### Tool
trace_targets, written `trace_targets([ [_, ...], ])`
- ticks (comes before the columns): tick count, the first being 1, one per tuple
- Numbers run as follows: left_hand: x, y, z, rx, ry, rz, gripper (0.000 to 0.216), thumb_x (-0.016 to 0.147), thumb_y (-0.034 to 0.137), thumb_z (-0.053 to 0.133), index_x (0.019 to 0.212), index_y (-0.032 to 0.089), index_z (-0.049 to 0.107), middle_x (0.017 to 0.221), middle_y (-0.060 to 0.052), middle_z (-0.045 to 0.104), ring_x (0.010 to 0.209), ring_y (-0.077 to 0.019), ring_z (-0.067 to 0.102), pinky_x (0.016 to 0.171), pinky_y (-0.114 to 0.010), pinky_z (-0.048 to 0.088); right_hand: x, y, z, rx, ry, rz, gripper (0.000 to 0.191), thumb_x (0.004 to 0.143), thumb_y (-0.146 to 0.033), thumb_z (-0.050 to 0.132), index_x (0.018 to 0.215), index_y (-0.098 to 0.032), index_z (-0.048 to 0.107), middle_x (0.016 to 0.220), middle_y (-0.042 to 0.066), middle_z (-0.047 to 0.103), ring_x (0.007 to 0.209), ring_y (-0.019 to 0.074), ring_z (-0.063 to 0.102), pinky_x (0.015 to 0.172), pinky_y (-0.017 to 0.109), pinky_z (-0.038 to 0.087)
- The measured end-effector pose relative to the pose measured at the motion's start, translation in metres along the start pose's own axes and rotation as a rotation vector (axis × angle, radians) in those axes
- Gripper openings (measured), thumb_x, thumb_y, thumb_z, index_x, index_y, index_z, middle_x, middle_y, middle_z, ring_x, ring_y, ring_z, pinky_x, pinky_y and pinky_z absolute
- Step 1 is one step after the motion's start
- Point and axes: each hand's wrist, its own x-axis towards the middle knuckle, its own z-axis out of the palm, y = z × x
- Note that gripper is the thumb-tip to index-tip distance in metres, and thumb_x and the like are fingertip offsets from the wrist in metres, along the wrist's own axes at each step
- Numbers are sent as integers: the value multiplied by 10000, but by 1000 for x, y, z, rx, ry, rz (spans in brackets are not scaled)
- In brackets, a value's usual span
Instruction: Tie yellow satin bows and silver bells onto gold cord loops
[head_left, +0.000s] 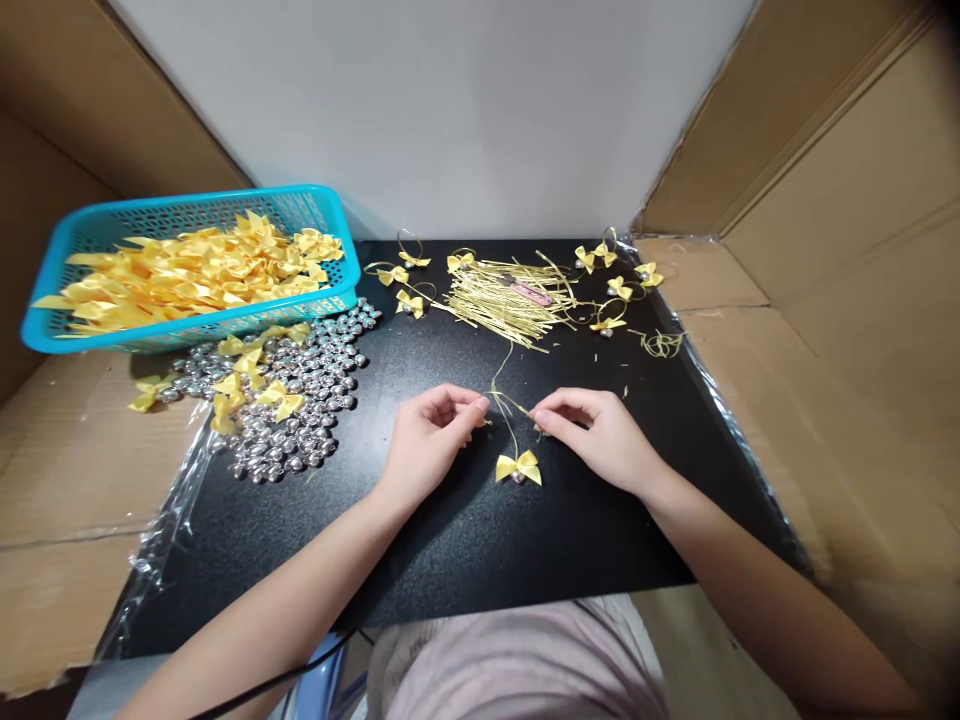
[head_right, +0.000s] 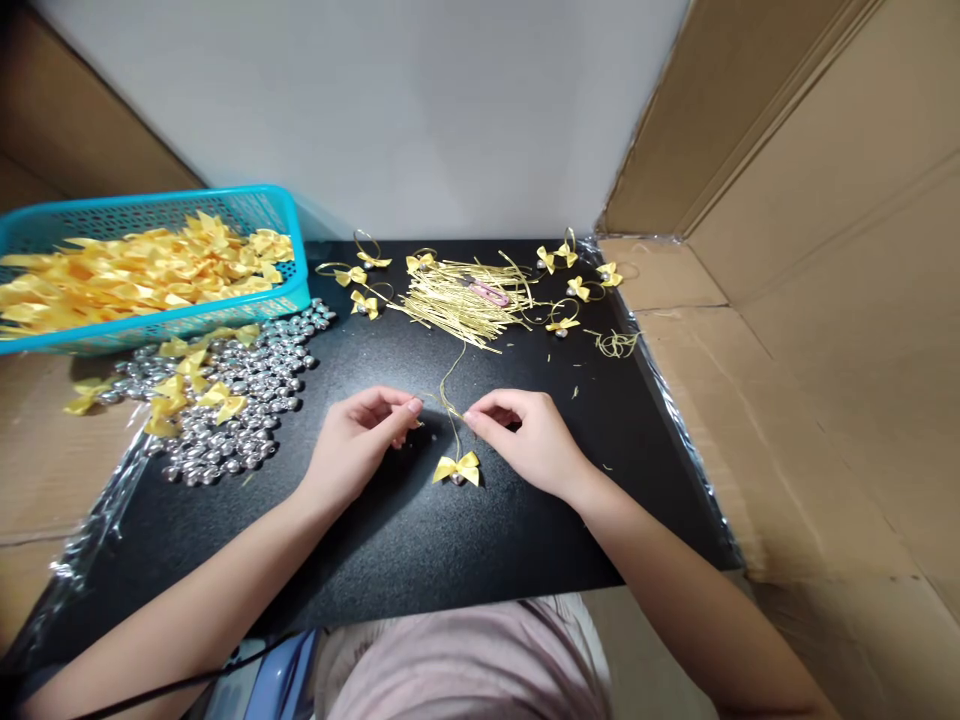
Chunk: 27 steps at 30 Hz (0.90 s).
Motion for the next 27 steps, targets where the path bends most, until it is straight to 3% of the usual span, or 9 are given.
trace_targets([
  [6, -7, 1, 2, 1, -22, 144, 143, 756, 298, 726, 763, 161, 685, 618, 0, 660, 533, -97, 569, 505, -194, 444, -5, -8, 3, -83, -25, -180, 96, 847, -214, 648, 782, -183, 711, 746, 23, 709, 687, 147, 644, 679, 282, 500],
  [12, -12, 1, 2, 34, -31, 212, 110, 756, 264, 729, 748, 177, 662, 640, 13, 634, 554, -95, 558, 526, -200, 447, -3, -3, 2, -150, 80, -194, 107, 870, -215, 631, 832, -201, 730, 804, 34, 730, 755, 173, 663, 728, 310, 510],
  [17, -10, 0, 6, -137, -131, 17, 240, 704, 307, 777, 694, 173, 578, 601, 28, 615, 501, -71, 504, 481, -184, 393, 2, 5, 3, -215, 133, -217, 153, 889, -239, 601, 982, -229, 722, 945, 50, 720, 895, 201, 643, 817, 353, 512],
  [23, -1, -4, 7, -623, -132, -386, 445, 566, 306, 868, 642, 170, 451, 607, 37, 618, 438, -14, 412, 438, -144, 320, 15, 26, -20, -366, 440, -197, 108, 851, -241, 615, 911, -211, 699, 966, 65, 699, 892, 225, 627, 814, 383, 497],
  [25, 1, -5, 6, -725, -109, -448, 469, 518, 269, 891, 659, 168, 456, 609, 47, 612, 443, -4, 416, 451, -132, 333, 24, 29, -30, -455, 529, -212, 106, 850, -244, 606, 886, -207, 699, 945, 72, 701, 894, 241, 625, 821, 402, 491],
  [27, 2, -6, 6, -728, -91, -419, 465, 534, 267, 888, 676, 171, 456, 619, 43, 631, 456, -5, 432, 473, -128, 356, 42, 26, -34, -635, 503, -198, 133, 867, -273, 595, 908, -208, 704, 979, 86, 706, 942, 265, 614, 839, 424, 479],
])
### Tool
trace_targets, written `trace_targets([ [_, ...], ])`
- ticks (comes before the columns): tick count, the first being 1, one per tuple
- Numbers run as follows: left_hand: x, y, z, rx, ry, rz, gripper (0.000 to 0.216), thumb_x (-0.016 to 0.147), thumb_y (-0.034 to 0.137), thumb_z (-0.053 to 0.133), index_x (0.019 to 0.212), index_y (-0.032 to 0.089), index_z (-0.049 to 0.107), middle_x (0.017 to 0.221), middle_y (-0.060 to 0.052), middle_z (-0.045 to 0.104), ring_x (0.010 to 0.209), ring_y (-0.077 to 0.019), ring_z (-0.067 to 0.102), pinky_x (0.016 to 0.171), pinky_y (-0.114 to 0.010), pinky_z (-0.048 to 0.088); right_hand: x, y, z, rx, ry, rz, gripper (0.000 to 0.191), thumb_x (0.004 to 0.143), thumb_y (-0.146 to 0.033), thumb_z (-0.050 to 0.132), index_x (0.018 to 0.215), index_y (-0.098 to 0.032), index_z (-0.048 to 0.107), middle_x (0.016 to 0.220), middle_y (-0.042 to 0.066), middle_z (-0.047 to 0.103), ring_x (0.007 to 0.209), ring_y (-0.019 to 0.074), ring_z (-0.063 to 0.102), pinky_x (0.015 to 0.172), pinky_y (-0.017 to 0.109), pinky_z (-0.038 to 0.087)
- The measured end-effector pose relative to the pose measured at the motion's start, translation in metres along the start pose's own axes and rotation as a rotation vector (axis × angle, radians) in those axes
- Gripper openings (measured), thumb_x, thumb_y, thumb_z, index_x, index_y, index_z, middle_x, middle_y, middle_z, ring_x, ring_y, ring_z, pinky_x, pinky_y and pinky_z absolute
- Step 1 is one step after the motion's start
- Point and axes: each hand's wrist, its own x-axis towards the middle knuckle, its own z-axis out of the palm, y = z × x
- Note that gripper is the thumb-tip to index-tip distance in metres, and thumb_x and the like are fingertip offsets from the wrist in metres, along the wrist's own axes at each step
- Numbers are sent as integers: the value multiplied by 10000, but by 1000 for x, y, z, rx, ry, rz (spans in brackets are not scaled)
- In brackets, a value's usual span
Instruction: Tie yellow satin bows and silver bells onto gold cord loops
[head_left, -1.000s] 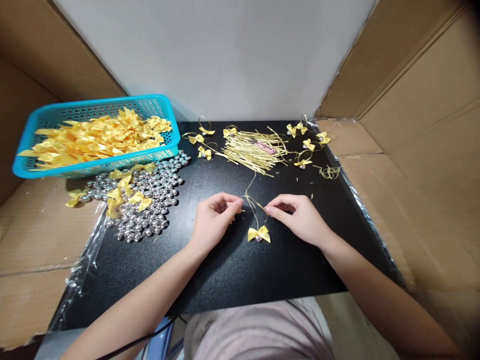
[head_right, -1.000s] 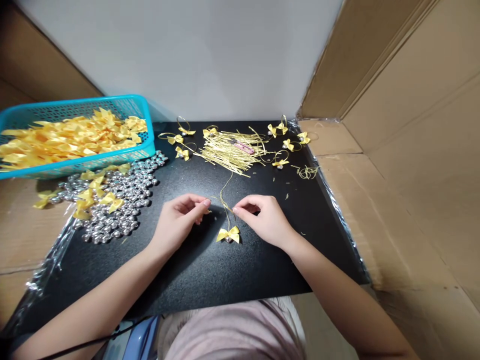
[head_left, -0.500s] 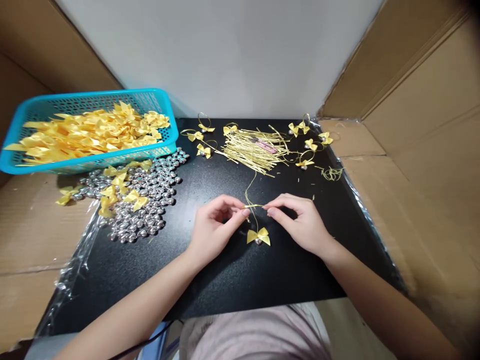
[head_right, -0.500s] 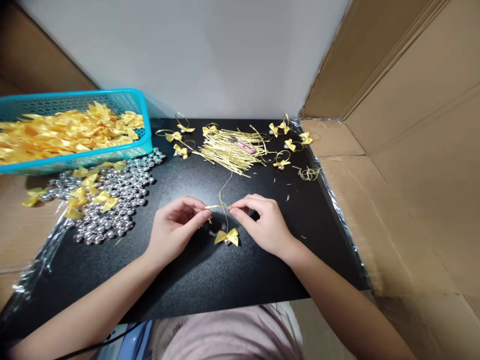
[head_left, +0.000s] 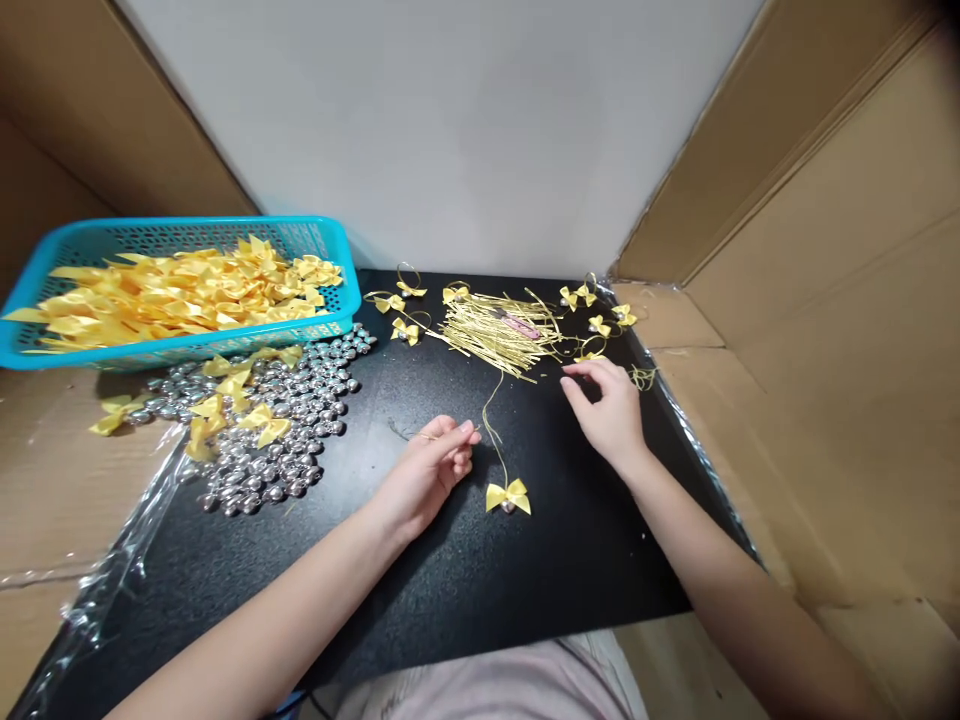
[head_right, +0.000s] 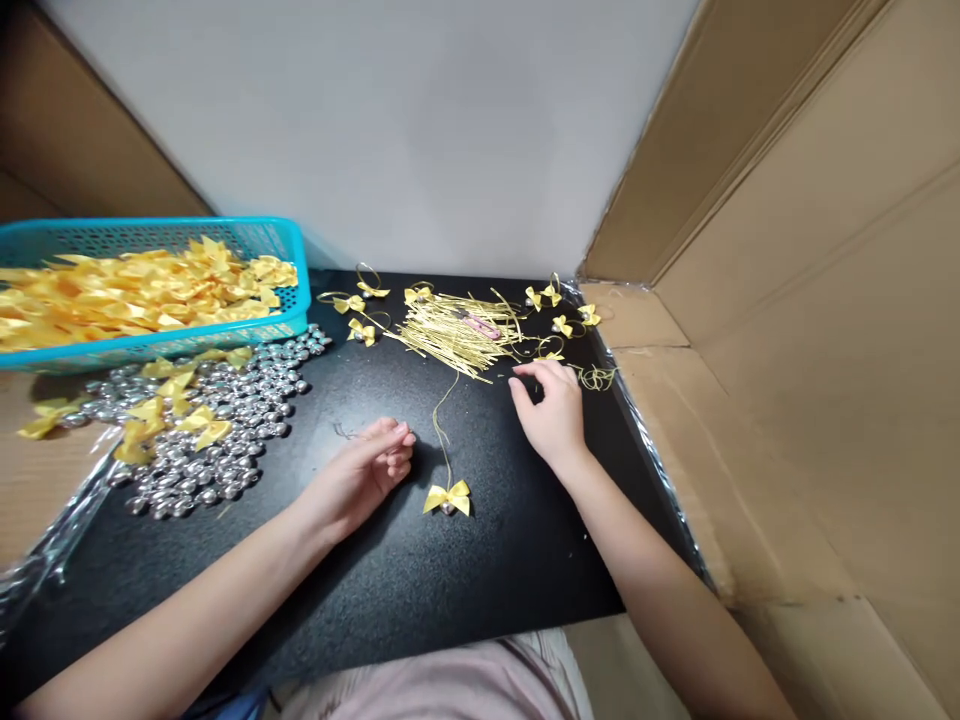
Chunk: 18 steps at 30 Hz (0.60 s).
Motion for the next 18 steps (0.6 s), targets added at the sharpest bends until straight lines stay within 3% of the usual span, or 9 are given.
trace_targets([
  [3, -1, -2, 0, 145, 7, 176, 421, 617, 300, 848, 684, 178, 451, 640, 31, 661, 496, -28, 487, 502, -137, 385, 38, -9, 18, -278, -194, -34, 222, 910, -333, 560, 1019, -207, 707, 1105, 115, 691, 1064, 305, 568, 885, 461, 438],
  [6, -2, -3, 0, 322, 51, 364, 350, 662, 303, 812, 711, 183, 487, 646, 38, 661, 546, -60, 548, 523, -157, 414, 78, -17, 44, -356, -254, -12, 236, 928, -311, 537, 971, -164, 717, 1113, 159, 675, 1087, 334, 548, 902, 495, 398],
  [8, -2, -2, -1, 392, 80, 412, 313, 678, 308, 793, 726, 184, 510, 659, 34, 669, 562, -76, 571, 530, -173, 432, 96, -19, 58, -392, -290, 12, 239, 924, -313, 549, 930, -144, 719, 1109, 174, 666, 1075, 336, 554, 904, 500, 382],
  [12, 2, -2, -5, 406, 100, 434, 297, 684, 333, 779, 736, 185, 528, 667, 19, 689, 546, -82, 576, 531, -183, 447, 107, -19, 69, -429, -335, 65, 246, 921, -312, 549, 940, -122, 704, 1124, 181, 653, 1068, 335, 553, 920, 510, 356],
  [18, 6, -3, -6, 357, 105, 472, 291, 681, 334, 782, 736, 188, 537, 662, 8, 693, 565, -92, 599, 521, -177, 447, 103, -24, 68, -409, -338, 145, 283, 944, -221, 466, 1140, -70, 604, 1244, 241, 591, 1209, 390, 466, 967, 552, 324],
])
